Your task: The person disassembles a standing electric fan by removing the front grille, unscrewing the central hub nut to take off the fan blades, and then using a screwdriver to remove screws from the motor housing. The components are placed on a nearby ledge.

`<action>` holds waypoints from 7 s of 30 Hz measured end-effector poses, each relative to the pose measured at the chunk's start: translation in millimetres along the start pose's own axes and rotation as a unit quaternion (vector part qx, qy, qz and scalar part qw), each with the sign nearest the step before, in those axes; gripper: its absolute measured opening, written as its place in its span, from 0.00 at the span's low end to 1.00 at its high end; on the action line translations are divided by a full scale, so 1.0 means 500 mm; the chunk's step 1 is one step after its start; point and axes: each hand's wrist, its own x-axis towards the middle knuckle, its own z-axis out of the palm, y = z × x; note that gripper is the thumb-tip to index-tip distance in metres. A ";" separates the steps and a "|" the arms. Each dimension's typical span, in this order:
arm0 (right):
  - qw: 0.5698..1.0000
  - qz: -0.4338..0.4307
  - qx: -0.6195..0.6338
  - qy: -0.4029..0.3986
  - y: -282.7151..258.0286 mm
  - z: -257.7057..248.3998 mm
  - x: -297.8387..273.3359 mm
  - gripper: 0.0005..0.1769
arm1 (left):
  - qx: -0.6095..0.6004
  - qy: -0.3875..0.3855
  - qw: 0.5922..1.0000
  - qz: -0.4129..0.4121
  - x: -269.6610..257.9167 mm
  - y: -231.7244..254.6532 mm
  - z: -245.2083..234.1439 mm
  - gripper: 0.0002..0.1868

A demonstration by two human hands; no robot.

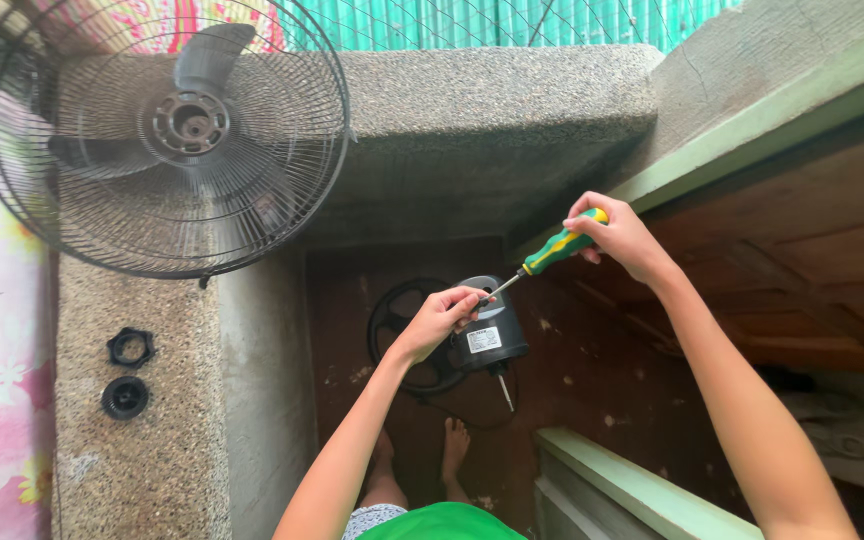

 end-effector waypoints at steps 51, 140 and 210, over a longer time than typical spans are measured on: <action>0.957 -0.062 0.163 -0.234 -0.073 0.943 0.029 0.12 | 0.431 0.563 0.698 0.100 -0.831 -0.009 -0.365 0.11; 0.990 0.119 0.041 0.062 0.469 0.248 -0.418 0.14 | 0.306 0.369 0.857 -0.190 0.022 -0.129 0.126 0.81; 0.961 0.044 0.110 0.250 0.180 0.242 0.218 0.19 | 0.275 0.337 0.899 0.053 0.219 0.034 -0.189 0.19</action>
